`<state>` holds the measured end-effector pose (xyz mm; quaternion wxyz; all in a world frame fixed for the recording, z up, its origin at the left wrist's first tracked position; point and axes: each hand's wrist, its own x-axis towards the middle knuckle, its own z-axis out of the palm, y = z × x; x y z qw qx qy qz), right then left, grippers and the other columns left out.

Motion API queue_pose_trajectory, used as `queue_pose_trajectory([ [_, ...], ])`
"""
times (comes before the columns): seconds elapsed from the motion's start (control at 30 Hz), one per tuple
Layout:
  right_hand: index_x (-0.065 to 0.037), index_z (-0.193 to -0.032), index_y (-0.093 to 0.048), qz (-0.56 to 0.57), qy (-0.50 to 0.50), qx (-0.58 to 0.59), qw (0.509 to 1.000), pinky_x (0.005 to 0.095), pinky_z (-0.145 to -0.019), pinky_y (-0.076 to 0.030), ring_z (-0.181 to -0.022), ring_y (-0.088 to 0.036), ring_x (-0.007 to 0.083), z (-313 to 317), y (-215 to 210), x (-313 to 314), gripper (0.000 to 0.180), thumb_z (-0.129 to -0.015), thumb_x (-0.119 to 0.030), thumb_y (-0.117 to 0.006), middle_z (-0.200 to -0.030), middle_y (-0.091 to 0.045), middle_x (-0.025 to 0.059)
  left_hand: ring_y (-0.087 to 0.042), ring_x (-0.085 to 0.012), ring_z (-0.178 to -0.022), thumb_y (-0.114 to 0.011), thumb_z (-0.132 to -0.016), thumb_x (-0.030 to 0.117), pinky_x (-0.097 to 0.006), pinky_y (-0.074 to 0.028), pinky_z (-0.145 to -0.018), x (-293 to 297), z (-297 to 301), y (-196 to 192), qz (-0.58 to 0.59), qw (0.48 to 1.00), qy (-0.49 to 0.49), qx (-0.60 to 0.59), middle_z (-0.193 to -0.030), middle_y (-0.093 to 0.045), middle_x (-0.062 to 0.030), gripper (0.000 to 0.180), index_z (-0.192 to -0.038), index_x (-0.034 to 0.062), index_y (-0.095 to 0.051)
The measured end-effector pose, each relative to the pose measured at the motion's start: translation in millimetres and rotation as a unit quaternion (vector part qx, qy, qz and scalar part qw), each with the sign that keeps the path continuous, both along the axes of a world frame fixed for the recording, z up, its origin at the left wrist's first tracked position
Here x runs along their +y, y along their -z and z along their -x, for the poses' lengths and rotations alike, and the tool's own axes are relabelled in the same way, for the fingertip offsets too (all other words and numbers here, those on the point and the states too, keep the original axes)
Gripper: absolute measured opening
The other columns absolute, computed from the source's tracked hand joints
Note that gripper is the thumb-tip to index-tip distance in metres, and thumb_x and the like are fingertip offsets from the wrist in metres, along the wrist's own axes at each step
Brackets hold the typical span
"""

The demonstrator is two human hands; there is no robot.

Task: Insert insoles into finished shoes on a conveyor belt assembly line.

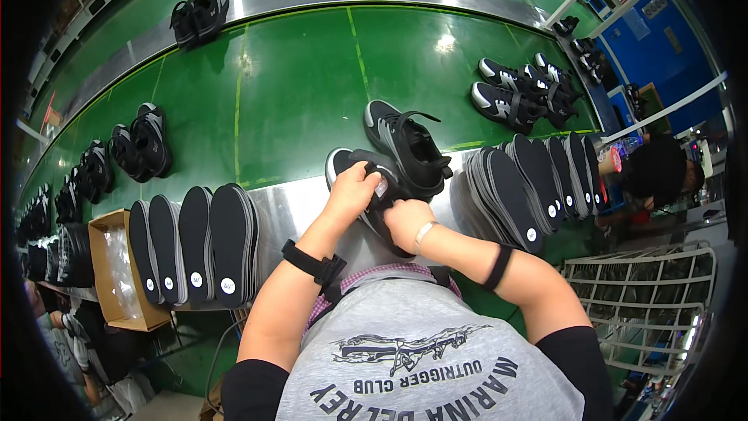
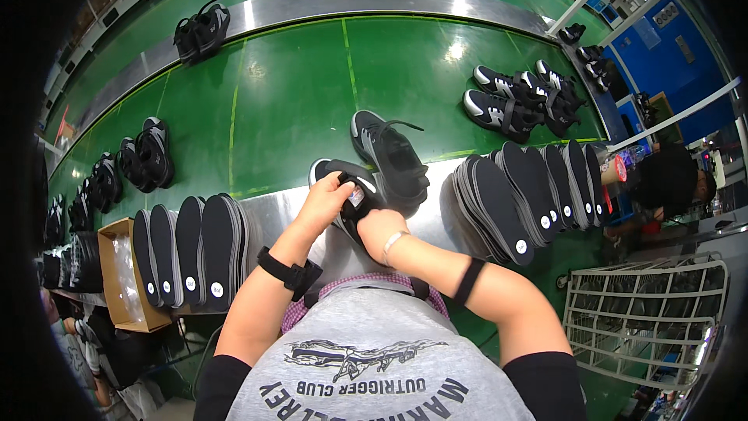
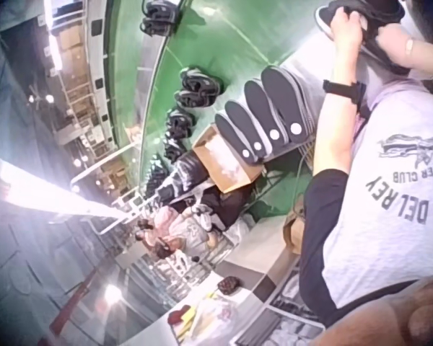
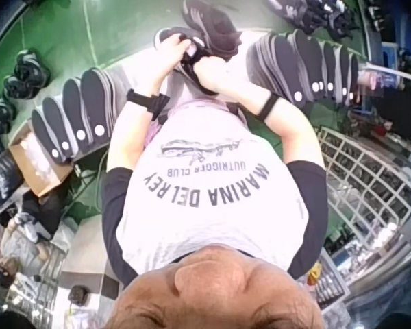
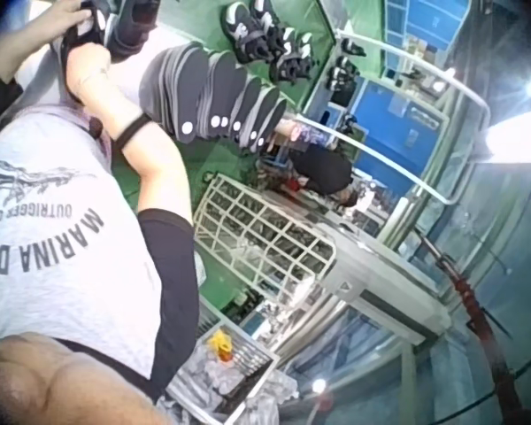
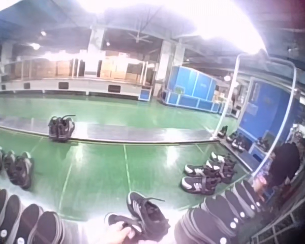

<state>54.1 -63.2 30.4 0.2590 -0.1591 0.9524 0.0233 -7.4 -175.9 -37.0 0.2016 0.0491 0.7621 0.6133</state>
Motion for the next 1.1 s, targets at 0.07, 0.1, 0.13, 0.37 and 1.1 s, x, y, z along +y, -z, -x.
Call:
queue_pose_trajectory([
  [0.07, -0.003, -0.084, -0.064, -0.023, 0.038, -0.084, 0.995, 0.0353, -0.07, -0.049, -0.085, -0.061, 0.0274, 16, 13, 0, 0.018, -0.07, -0.009, -0.054, -0.092, -0.061, 0.0167, -0.059, -0.0283, -0.073, -0.05, -0.078, 0.022, -0.035, -0.044, -0.067, 2, -4, -6, 0.016, 1.0, -0.014, 0.023, -0.077, -0.06, -0.0174, 0.025, -0.09, 0.0004, -0.055],
  [0.1, -0.002, -0.086, -0.064, -0.007, 0.041, -0.122, 0.992, 0.0354, -0.072, -0.049, -0.087, -0.06, 0.0281, 22, 16, 2, 0.021, -0.07, -0.01, -0.053, -0.095, -0.06, 0.0183, -0.059, -0.0305, -0.076, -0.05, -0.078, 0.021, -0.036, -0.044, -0.069, 2, -5, -8, 0.032, 0.998, -0.026, 0.049, -0.079, -0.06, -0.0192, 0.025, -0.091, 0.0008, -0.055],
  [0.13, -0.001, -0.089, -0.064, 0.009, 0.043, -0.16, 0.986, 0.0356, -0.074, -0.049, -0.088, -0.06, 0.0289, 24, 20, 3, 0.024, -0.07, -0.01, -0.053, -0.097, -0.06, 0.0199, -0.058, -0.0345, -0.079, -0.049, -0.078, 0.021, -0.038, -0.044, -0.07, 2, -5, -9, 0.046, 0.997, -0.025, 0.058, -0.081, -0.059, -0.0216, 0.025, -0.092, 0.0011, -0.055],
  [0.37, -0.004, -0.093, -0.063, -0.003, 0.229, -0.103, 0.968, 0.0326, -0.077, -0.047, -0.09, -0.059, 0.0268, 14, 45, -4, 0.023, -0.073, -0.011, -0.053, -0.101, -0.06, 0.0146, -0.057, -0.0364, -0.077, -0.05, -0.078, 0.021, -0.04, -0.044, -0.07, 7, -7, -13, 0.068, 0.994, -0.031, 0.076, -0.079, -0.06, -0.0209, 0.026, -0.094, 0.002, -0.055],
  [1.1, 0.006, -0.104, -0.052, 0.472, 0.276, -0.263, 0.795, 0.0289, -0.081, -0.044, -0.09, -0.057, 0.0174, 4, 28, 47, 0.051, -0.081, -0.04, -0.055, -0.094, -0.061, 0.0123, -0.055, -0.0229, -0.076, -0.048, -0.081, 0.016, -0.031, -0.043, -0.068, 1, -14, 0, -0.025, 0.999, -0.005, 0.045, -0.08, -0.059, -0.0124, 0.02, -0.091, -0.0008, -0.053],
])
